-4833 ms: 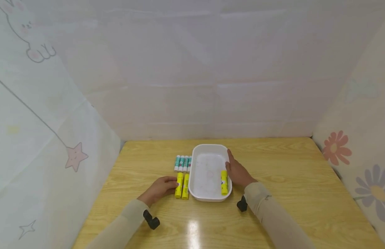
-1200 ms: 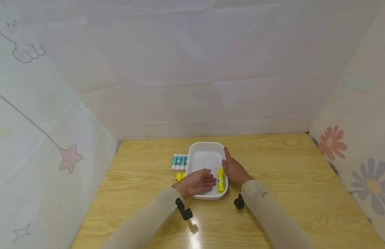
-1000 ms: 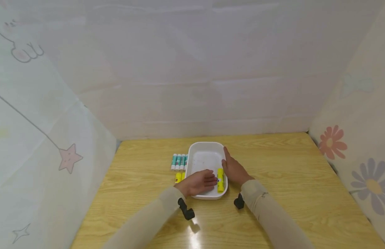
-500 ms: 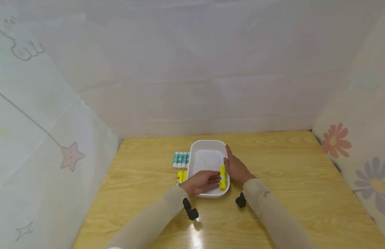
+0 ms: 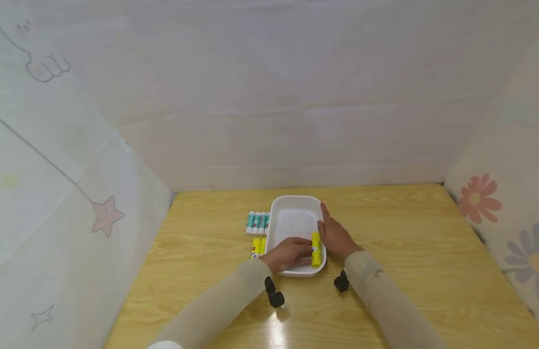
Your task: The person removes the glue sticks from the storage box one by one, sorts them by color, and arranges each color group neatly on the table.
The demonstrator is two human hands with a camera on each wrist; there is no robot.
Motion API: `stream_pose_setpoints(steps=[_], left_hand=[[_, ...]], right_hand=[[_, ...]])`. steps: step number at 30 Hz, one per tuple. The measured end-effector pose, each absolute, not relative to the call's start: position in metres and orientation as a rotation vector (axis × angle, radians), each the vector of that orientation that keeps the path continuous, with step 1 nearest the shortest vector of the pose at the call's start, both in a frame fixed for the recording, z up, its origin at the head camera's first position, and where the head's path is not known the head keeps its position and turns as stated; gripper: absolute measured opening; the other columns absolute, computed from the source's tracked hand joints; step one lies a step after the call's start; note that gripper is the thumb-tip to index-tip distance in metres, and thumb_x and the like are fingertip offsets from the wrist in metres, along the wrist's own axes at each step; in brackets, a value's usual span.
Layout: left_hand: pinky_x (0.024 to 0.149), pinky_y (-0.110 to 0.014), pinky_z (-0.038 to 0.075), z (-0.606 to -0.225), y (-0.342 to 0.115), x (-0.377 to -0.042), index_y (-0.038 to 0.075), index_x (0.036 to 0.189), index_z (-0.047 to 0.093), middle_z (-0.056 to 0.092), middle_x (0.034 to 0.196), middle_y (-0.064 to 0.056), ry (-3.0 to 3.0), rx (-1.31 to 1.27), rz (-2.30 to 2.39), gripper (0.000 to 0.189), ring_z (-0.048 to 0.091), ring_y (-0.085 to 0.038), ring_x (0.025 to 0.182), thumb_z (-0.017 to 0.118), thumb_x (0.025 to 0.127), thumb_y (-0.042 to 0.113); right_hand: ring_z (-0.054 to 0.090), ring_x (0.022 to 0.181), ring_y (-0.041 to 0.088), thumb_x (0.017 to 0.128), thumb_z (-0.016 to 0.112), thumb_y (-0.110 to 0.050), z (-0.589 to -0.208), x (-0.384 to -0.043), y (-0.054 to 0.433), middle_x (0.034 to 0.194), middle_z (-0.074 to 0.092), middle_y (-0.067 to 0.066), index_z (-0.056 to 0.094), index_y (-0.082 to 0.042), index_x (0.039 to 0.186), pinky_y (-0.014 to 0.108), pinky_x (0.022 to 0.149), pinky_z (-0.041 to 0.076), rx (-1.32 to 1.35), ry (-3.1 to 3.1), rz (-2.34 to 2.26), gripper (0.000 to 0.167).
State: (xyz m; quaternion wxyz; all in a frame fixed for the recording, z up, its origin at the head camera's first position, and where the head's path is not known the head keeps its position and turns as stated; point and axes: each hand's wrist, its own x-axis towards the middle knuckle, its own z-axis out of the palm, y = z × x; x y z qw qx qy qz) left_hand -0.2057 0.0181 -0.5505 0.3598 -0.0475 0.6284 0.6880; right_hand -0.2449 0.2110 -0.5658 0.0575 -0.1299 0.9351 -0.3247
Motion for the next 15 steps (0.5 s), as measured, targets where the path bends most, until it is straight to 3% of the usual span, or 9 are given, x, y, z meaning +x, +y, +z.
stream_pose_setpoints(steps=[15], left_hand=[[0.081, -0.034, 0.057, -0.5496, 0.0262, -0.2047, 0.003, 0.123, 0.058, 0.065, 0.102, -0.007, 1.806, -0.108, 1.651, 0.037, 0.066, -0.019, 0.092, 0.069, 0.092, 0.019]], right_hand=[[0.032, 0.137, 0.042, 0.107, 0.032, -0.026, -0.5632, -0.2444, 0.2118, 0.155, 0.023, 0.024, -0.005, -0.009, 0.156, 0.056, 0.112, 0.027, -0.372, 2.826, -0.963, 0.064]])
